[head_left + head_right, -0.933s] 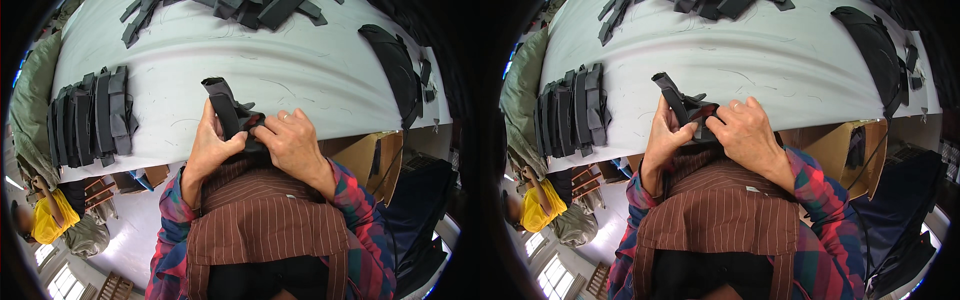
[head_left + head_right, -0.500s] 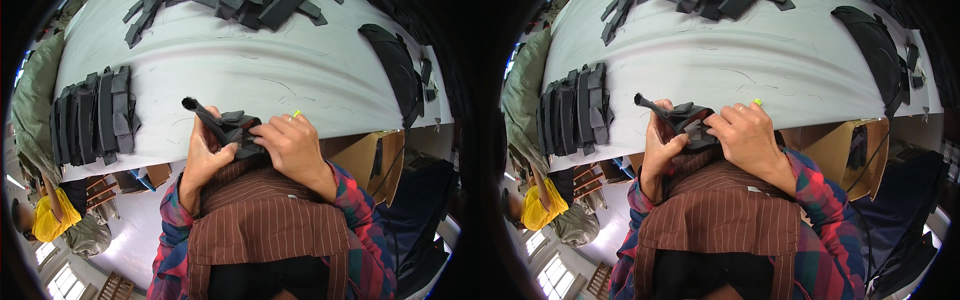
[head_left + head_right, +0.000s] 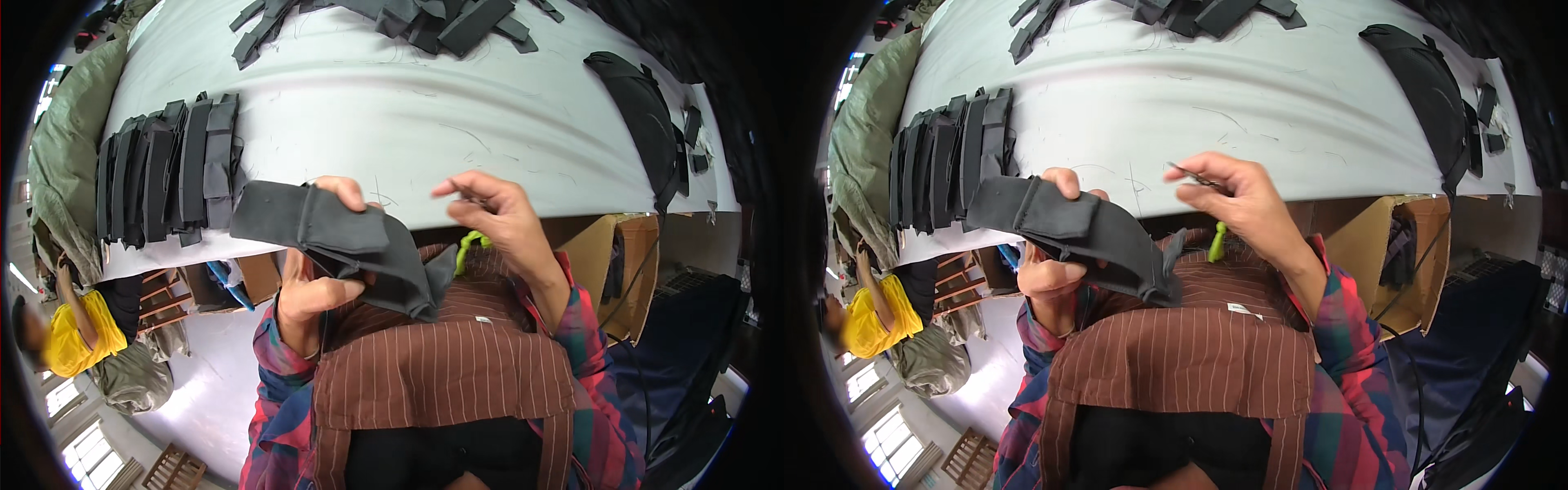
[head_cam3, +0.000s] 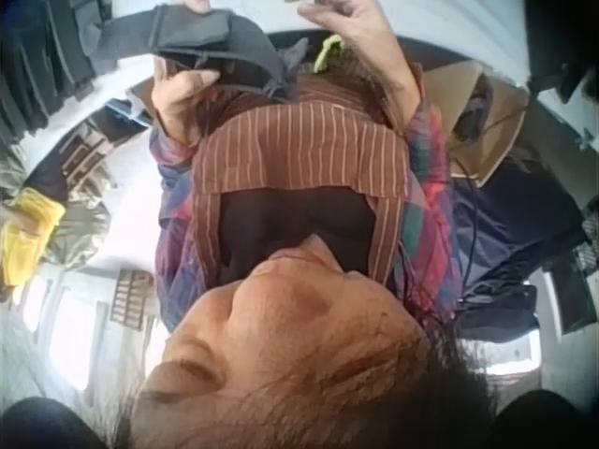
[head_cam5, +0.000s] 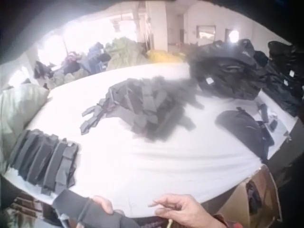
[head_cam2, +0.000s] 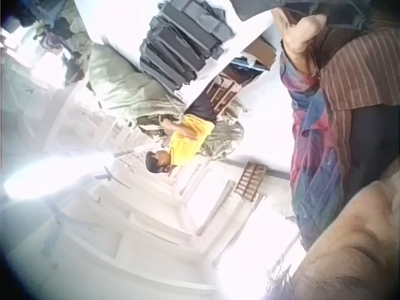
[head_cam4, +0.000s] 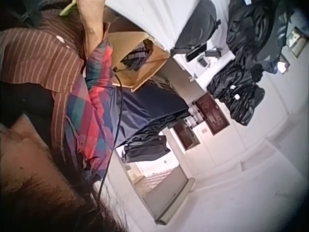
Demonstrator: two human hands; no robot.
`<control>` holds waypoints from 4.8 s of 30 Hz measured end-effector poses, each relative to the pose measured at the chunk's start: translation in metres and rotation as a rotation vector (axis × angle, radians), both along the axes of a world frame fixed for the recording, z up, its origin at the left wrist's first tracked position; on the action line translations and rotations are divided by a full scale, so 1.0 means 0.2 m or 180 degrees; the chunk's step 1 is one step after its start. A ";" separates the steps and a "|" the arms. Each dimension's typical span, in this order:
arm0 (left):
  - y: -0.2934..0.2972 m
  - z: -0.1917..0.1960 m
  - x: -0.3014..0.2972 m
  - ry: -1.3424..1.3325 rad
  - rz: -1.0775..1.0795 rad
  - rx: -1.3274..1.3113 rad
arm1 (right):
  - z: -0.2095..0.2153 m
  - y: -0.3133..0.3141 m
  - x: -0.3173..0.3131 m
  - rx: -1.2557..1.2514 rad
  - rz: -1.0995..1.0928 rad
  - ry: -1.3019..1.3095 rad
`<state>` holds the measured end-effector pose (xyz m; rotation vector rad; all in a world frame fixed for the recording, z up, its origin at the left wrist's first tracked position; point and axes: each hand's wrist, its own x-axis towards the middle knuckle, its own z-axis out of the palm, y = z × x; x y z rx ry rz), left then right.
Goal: Trimming excess threads and fabric from small grey components using thread snippers.
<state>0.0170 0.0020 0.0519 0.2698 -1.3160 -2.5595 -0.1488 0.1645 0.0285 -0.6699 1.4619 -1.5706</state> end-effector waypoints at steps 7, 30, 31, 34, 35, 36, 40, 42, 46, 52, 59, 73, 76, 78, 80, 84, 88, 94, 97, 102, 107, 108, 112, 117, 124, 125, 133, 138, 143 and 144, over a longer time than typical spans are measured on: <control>0.04 0.03 0.01 -0.0158 -0.0212 -0.0340 | -0.03 -0.06 0.08 0.0191 0.1404 -0.1031; 0.06 0.05 0.08 -0.0483 -0.0403 -0.0657 | -0.11 0.00 0.22 0.0233 0.1293 -0.0819; 0.06 0.05 0.08 -0.0437 -0.0387 -0.0671 | -0.12 0.00 0.23 0.0240 0.1173 -0.0774; 0.08 0.06 0.07 -0.0514 -0.0241 -0.0635 | -0.12 0.01 0.25 0.0307 0.0918 -0.0632; 0.08 0.06 0.07 -0.0641 -0.0119 -0.0585 | -0.12 0.01 0.25 0.0363 0.0775 -0.0540; 0.09 0.07 0.07 -0.0636 -0.0112 -0.0586 | -0.12 0.01 0.25 0.0362 0.0781 -0.0534; 0.08 0.07 0.09 -0.0593 -0.0271 -0.0599 | -0.11 0.01 0.24 0.0250 0.1085 -0.1284; 0.08 0.07 0.10 -0.0468 -0.0414 -0.0650 | -0.11 0.00 0.23 0.0344 0.1139 -0.1341; 0.09 0.07 0.09 -0.0540 -0.0316 -0.0512 | -0.11 0.00 0.23 0.0399 0.1266 -0.1188; 0.09 0.05 0.11 -0.0459 -0.0250 -0.0563 | -0.14 0.00 0.24 0.0281 0.1446 -0.1078; 0.03 0.01 0.16 -0.0485 -0.0212 -0.0692 | -0.13 -0.02 0.31 -0.0080 0.0772 0.0483; -0.49 0.10 0.38 -0.1318 0.2298 -0.2043 | -0.25 -0.10 -0.30 -0.0118 -0.1435 0.1870; -0.84 0.07 0.44 -0.1108 0.2973 -0.3359 | -0.27 -0.25 -0.21 0.0368 -0.1049 0.1298; -1.03 0.15 0.44 -0.1527 0.3219 -0.4413 | -0.36 -0.36 -0.13 0.0031 -0.0300 0.2868; -1.12 0.22 0.32 -0.1963 0.3239 -0.5374 | -0.32 -0.45 0.08 -0.0370 0.0563 0.2175; -1.41 -0.03 0.39 -0.3248 0.2068 -0.6325 | -0.19 -0.53 0.34 -0.0528 0.2508 0.0711; -1.38 0.03 0.27 -0.4158 0.1434 -0.6477 | -0.10 -0.43 0.08 -0.0226 0.1785 0.0423; -1.13 0.24 -0.38 -0.1583 0.1565 -0.4709 | -0.17 -0.29 -0.25 -0.0150 -0.0390 0.0084; -0.95 0.17 -0.85 -0.0867 0.0715 -0.3253 | -0.25 -0.27 -0.26 0.0045 -0.0984 0.0178; -0.77 -0.09 -1.47 -0.0826 0.1426 -0.4663 | -0.28 -0.29 -0.23 -0.0048 -0.0861 0.0746; -0.65 -0.19 -1.68 -0.1305 0.1299 -0.5607 | -0.26 -0.27 -0.26 -0.0091 -0.0720 0.0894; -0.65 -0.19 -1.71 -0.1306 0.1375 -0.5439 | -0.25 -0.27 -0.26 -0.0089 -0.0744 0.0877; -0.72 -0.15 -1.71 -0.1550 0.1507 -0.4898 | -0.24 -0.27 -0.25 -0.0165 -0.0800 0.1059; -0.77 -0.10 -1.56 -0.1188 0.1209 -0.2811 | -0.25 -0.27 -0.23 -0.0183 -0.0845 0.1228; -0.56 0.04 -1.11 -0.0853 0.0219 -0.0855 | -0.30 -0.26 -0.24 -0.0295 -0.0874 0.0814; -0.48 0.04 -1.07 -0.0766 0.0262 -0.0694 | -0.30 -0.27 -0.25 -0.0178 -0.0879 0.0753; -0.26 -0.19 -0.61 -0.0315 0.0963 0.0109 | -0.11 -0.25 -0.21 0.0101 -0.1286 0.2457; -0.16 -0.21 -0.52 -0.0441 0.0963 0.0198 | 0.06 -0.30 -0.32 0.0142 -0.1446 0.3630; -0.13 -0.20 -0.50 -0.0323 0.0931 0.0389 | 0.13 -0.38 -0.43 0.0217 -0.1452 0.4843; -0.12 -0.20 -0.50 -0.0273 0.0928 0.0515 | 0.13 -0.41 -0.44 0.0212 -0.1439 0.4846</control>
